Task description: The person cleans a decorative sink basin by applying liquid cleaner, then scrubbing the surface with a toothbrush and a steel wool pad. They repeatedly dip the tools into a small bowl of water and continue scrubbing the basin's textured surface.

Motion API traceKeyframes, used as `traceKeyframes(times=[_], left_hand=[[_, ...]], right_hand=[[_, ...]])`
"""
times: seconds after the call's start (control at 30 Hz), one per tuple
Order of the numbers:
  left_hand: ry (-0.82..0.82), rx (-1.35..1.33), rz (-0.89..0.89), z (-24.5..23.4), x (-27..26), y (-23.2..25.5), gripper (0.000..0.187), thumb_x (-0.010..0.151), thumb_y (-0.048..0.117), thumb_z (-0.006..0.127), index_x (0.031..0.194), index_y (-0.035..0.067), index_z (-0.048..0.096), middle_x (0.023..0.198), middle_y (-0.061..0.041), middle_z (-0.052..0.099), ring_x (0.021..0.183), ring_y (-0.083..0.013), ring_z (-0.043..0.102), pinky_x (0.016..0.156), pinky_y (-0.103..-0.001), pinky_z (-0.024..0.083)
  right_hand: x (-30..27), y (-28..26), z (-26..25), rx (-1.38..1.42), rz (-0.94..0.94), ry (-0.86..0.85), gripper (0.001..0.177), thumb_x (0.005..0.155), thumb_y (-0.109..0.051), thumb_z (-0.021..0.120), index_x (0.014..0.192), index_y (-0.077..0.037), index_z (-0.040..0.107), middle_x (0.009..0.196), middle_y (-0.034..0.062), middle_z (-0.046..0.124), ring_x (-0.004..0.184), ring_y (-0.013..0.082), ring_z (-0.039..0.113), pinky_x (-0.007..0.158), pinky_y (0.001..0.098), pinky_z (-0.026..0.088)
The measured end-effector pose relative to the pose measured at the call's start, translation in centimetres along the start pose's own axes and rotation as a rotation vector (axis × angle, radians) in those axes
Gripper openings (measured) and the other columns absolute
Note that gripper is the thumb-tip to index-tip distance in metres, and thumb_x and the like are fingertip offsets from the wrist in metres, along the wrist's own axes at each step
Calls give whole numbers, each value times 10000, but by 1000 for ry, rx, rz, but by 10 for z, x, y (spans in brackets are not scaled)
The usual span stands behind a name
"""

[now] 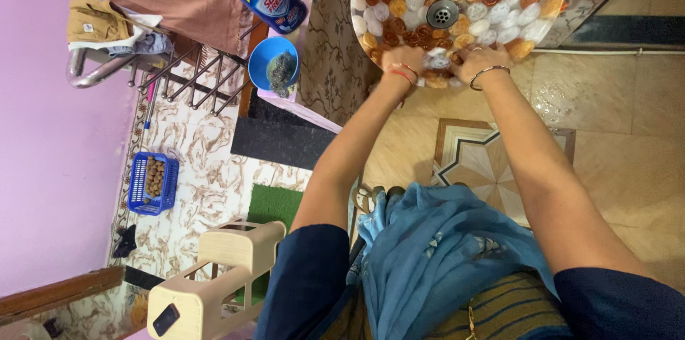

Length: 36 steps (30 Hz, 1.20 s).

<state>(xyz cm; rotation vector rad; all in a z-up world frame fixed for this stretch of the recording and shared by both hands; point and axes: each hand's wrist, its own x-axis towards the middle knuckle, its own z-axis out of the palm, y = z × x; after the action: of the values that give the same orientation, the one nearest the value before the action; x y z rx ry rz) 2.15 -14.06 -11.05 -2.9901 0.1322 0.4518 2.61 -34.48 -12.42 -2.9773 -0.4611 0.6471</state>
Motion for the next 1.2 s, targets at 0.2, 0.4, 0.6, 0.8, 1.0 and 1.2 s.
traceKeyframes(times=[0.2, 0.4, 0.6, 0.8, 1.0, 1.2], left_hand=[[59, -18, -178, -36, -4, -52, 250, 1006, 282, 559, 1077, 214, 790, 1084, -58, 779, 996, -238, 755, 770, -404, 612], [0, -197, 110, -26, -35, -19, 296, 915, 312, 623, 1158, 195, 745, 1064, -120, 754, 977, -311, 726, 759, -444, 568], [61, -37, -89, -41, -26, -68, 230, 969, 262, 616, 1085, 174, 795, 1085, -100, 772, 1002, -278, 753, 797, -436, 614], [-60, -325, 269, -47, -64, -25, 404, 837, 278, 699, 1240, 306, 712, 1046, -141, 751, 946, -326, 725, 836, -444, 572], [-37, -13, -104, -38, -53, -74, 263, 920, 271, 629, 1129, 204, 775, 1119, -106, 763, 1048, -276, 741, 827, -430, 601], [-9, -191, 79, -29, -71, -35, 277, 940, 275, 585, 1160, 248, 750, 1086, -128, 752, 1005, -305, 728, 819, -463, 573]], right_hand=[[8, 1, 4, -25, -36, 39, 609, 983, -608, 402, 1469, -276, 560, 1569, 18, 506, 1436, 223, 456, 1197, 574, 236], [8, 1, 4, 4, -14, 7, 603, 978, -596, 416, 1486, -300, 550, 1556, 38, 510, 1448, 261, 433, 1193, 574, 228], [8, -1, 1, 9, -9, -1, 604, 943, -574, 454, 1475, -302, 546, 1560, 30, 496, 1432, 242, 446, 1203, 587, 189], [6, 1, 1, 2, 3, -23, 560, 982, -533, 453, 1454, -274, 606, 1530, 65, 570, 1419, 266, 507, 1206, 577, 247], [8, -2, 2, 5, 22, -12, 589, 942, -540, 463, 1463, -286, 568, 1547, 30, 525, 1424, 242, 467, 1211, 570, 208], [3, -2, -3, 11, 6, -28, 598, 953, -546, 437, 1488, -302, 547, 1556, 14, 520, 1441, 225, 452, 1233, 571, 186]])
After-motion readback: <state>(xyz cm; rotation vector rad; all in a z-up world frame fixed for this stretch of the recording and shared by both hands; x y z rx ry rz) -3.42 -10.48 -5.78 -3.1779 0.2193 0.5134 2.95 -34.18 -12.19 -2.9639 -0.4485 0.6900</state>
